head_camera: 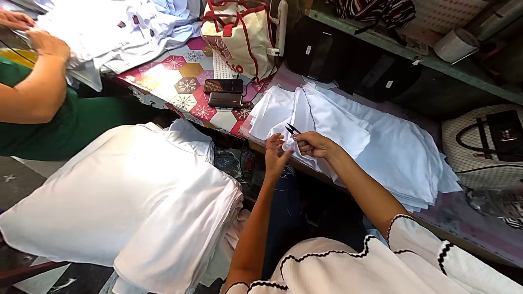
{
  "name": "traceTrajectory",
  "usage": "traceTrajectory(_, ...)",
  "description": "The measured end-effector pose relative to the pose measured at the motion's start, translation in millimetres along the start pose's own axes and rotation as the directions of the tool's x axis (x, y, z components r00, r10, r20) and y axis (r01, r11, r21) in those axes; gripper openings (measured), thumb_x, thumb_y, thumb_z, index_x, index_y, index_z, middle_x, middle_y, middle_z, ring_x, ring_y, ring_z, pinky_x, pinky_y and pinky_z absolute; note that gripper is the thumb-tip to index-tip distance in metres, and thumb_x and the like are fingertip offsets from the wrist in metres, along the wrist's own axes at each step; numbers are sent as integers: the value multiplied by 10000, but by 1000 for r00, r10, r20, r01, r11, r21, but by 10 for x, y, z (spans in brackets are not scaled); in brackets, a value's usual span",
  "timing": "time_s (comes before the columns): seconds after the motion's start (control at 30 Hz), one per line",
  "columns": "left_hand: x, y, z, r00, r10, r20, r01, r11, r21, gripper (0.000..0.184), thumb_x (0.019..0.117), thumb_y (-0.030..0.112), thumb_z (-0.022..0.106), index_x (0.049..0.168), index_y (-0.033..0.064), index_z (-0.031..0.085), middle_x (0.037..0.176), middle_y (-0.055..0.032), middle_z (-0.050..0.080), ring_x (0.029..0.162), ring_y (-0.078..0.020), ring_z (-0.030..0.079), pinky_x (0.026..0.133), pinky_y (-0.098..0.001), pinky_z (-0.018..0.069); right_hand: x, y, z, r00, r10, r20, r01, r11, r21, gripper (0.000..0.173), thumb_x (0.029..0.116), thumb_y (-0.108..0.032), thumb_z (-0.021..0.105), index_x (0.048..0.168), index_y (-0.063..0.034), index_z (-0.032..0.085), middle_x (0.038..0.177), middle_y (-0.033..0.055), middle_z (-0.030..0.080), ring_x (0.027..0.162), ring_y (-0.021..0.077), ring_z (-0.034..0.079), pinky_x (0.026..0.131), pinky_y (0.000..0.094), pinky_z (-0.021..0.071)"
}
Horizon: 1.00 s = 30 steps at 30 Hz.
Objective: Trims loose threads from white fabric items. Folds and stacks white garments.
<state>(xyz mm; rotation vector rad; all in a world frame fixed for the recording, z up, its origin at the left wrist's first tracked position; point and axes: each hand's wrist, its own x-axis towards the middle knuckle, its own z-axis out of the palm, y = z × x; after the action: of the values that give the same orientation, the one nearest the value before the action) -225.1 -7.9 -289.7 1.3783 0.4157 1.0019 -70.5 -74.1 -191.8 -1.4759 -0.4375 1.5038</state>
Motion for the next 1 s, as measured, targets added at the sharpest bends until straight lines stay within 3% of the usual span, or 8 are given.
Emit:
traceTrajectory(0.07, -30, -20, 27, 959, 280, -49, -249, 910, 330, 463, 848, 86, 808, 1223, -108, 620, 1222, -232, 647, 1076, -260, 672, 935, -374, 568, 43, -8, 37, 999, 33, -8, -33, 999, 21, 313, 1047, -123, 468, 740, -175, 501, 513, -106, 351, 419, 5, 313, 435, 159, 322)
traceTrajectory(0.1, -43, -46, 31, 927, 371, -51, -306, 830, 467, 327, 868, 69, 787, 1140, -89, 695, 1149, -238, 685, 1041, -283, 701, 916, -371, 585, 59, -1, 63, 999, 48, -12, -47, 998, 29, 322, 1041, -117, 475, 725, -179, 490, 508, -106, 347, 412, 3, 307, 426, 156, 309)
traceTrajectory(0.2, -79, -81, 7, 908, 414, -68, -282, 721, 634, 139, 923, -12, 683, 1023, -46, 774, 956, -196, 742, 877, -273, 743, 824, -355, 606, 87, 21, 121, 998, 59, -28, -58, 998, 31, 309, 1042, -116, 492, 737, -165, 501, 512, -98, 354, 413, 8, 315, 424, 162, 302)
traceTrajectory(0.27, -118, -53, -51, 943, 320, -95, -196, 760, 620, 144, 939, -24, 650, 1008, -51, 774, 895, -186, 740, 800, -252, 737, 778, -349, 607, 56, 35, 134, 999, -2, -54, -1, 999, -40, 267, 1087, -218, 488, 846, -129, 560, 528, -101, 369, 415, 2, 331, 427, 154, 323)
traceTrajectory(0.37, -219, -19, -179, 982, 148, -115, -59, 827, 559, 156, 949, -27, 607, 983, -76, 750, 863, -188, 726, 725, -227, 722, 723, -349, 615, -127, -36, 195, 977, -129, -171, 78, 958, -277, 513, 1119, -441, 348, 1021, -55, 670, 550, -88, 369, 429, 22, 329, 447, 183, 337)
traceTrajectory(0.6, -345, 126, -257, 989, 107, -100, -37, 842, 538, 142, 937, 6, 627, 968, -58, 750, 841, -145, 726, 700, -121, 686, 702, -242, 577, -336, -32, 160, 991, 13, -134, -78, 865, -496, 477, 1119, -358, 417, 884, -60, 706, 528, -93, 414, 417, 7, 331, 430, 181, 288)
traceTrajectory(0.8, -353, 151, -221, 982, 163, -94, -84, 827, 556, 133, 917, -22, 627, 947, -60, 751, 829, -149, 718, 704, -135, 687, 708, -242, 578, -160, 36, 257, 991, 43, -128, -102, 858, -503, 447, 1112, -314, 456, 838, -51, 692, 514, -93, 406, 410, 0, 328, 424, 174, 279)
traceTrajectory(1.0, -370, 142, -263, 988, 94, -124, -15, 852, 524, 137, 934, -10, 618, 976, -63, 737, 859, -152, 719, 710, -128, 696, 710, -249, 589, -169, 49, 222, 991, 42, -124, -101, 848, -520, 447, 1113, -319, 452, 861, -47, 702, 514, -92, 402, 407, 2, 316, 422, 180, 266)
